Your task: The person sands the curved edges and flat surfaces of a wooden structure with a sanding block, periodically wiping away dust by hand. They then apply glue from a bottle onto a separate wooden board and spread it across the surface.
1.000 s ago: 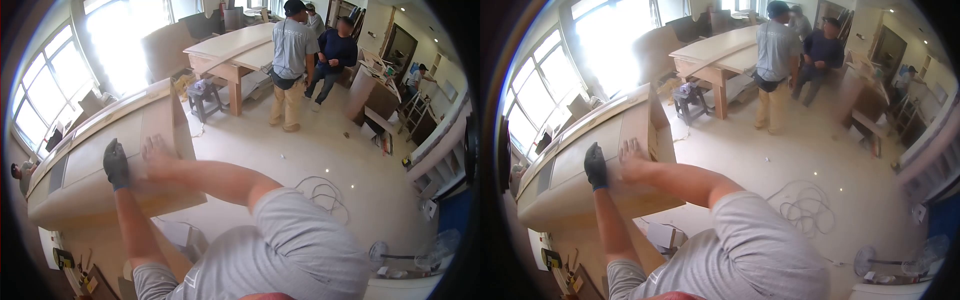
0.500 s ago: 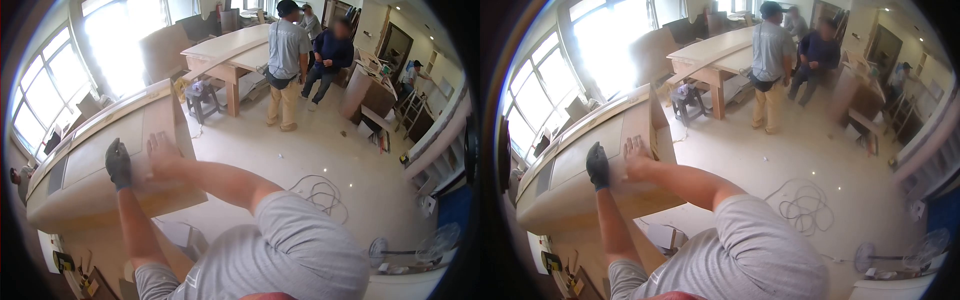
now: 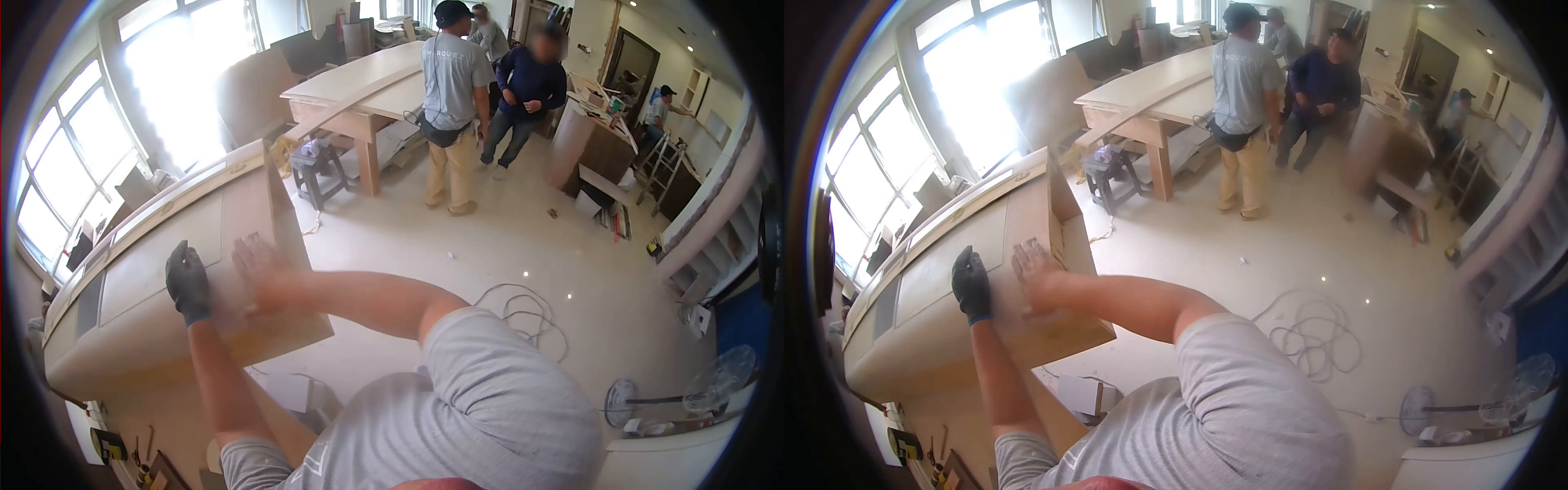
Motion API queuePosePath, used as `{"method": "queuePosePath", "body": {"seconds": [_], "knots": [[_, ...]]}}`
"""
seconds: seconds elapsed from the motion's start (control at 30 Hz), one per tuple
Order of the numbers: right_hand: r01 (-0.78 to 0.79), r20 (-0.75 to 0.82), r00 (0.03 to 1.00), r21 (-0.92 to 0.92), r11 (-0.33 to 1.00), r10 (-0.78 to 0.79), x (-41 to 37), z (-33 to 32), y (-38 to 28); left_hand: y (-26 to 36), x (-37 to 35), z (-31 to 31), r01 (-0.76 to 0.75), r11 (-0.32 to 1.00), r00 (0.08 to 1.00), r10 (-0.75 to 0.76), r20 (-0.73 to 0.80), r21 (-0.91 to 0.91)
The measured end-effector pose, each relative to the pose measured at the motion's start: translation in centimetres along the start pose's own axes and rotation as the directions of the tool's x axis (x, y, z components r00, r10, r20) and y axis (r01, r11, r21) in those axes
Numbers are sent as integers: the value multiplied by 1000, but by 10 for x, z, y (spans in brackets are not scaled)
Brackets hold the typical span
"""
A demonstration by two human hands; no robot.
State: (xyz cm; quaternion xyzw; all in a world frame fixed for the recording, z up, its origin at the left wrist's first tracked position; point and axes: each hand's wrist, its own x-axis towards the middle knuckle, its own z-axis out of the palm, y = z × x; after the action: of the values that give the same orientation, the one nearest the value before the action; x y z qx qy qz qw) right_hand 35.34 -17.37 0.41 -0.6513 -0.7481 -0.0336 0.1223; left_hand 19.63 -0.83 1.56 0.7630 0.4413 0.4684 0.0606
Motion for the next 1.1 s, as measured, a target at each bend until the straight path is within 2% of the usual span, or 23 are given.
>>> {"method": "queuePosePath", "body": {"seconds": [0.1,0.2,0.3,0.4,0.5,0.6,0.7,0.8,0.9,1.0,1.1], "knots": [[-179,48,984,164,970,173,31,-20,12,-4,1,1,-47,999,999,47,-7,10],[-167,5,986,39,985,167,4,-22,-7,-2,1,0,-22,999,1000,22,8,38],[-36,-53,998,112,993,42,-23,-11,-5,-2,0,2,-5,1000,1000,5,-10,-3],[-181,25,983,-2,984,181,16,-13,12,8,-2,-6,-25,999,1000,24,12,44],[-278,76,960,109,954,271,42,-20,21,1,2,-3,-36,998,999,35,25,47],[-201,41,979,-14,980,201,5,-26,-4,3,0,-2,-2,1000,1000,2,7,27],[-19,48,999,-37,999,21,-20,-24,-6,1,1,-2,-38,999,999,37,14,31],[-144,60,987,-68,987,148,9,-28,10,6,-1,-5,-24,1000,999,24,27,18],[-254,61,967,98,962,249,31,-29,22,-1,3,-2,-50,997,998,48,37,65],[-173,43,984,-48,984,175,6,-19,1,1,1,-5,-38,999,999,37,33,28],[-51,73,996,-2,999,51,-22,-32,-5,-1,3,-3,-25,999,999,24,49,25]]}}
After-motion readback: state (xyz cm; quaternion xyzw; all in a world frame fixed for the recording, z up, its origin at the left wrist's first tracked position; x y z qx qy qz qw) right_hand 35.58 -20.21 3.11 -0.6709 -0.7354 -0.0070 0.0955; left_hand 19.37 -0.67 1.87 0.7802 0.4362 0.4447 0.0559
